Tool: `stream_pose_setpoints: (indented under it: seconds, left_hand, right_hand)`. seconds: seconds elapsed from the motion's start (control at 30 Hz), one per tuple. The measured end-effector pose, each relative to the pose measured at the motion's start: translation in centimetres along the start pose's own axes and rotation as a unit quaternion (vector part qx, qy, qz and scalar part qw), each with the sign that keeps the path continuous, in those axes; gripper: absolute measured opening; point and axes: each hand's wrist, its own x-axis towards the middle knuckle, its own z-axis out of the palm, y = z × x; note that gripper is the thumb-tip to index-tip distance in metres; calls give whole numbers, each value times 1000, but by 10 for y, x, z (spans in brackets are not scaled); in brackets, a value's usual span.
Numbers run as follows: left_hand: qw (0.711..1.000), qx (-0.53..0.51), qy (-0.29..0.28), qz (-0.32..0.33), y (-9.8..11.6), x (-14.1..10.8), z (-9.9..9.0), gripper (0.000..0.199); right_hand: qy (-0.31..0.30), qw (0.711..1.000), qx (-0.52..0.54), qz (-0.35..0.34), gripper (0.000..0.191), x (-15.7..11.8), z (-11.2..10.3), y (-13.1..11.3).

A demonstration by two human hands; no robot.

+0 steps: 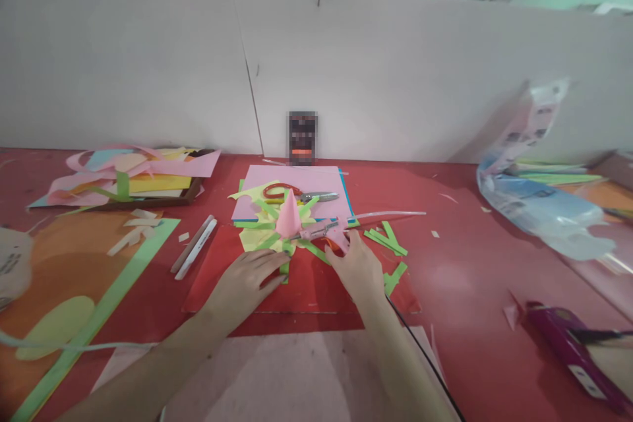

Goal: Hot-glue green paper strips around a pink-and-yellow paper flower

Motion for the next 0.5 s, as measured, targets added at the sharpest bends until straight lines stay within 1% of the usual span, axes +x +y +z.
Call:
stream_pose_setpoints:
  seconds: [0.37, 0.5]
  left_hand:
    - [999, -34, 10, -2, 2, 1, -4, 25]
    - [999, -48, 7, -16, 4, 0, -4, 25]
  right_hand:
    - [-10, 1000, 9, 4, 41, -1, -4, -3]
    - [-11, 1000, 9, 9, 42, -2, -4, -5]
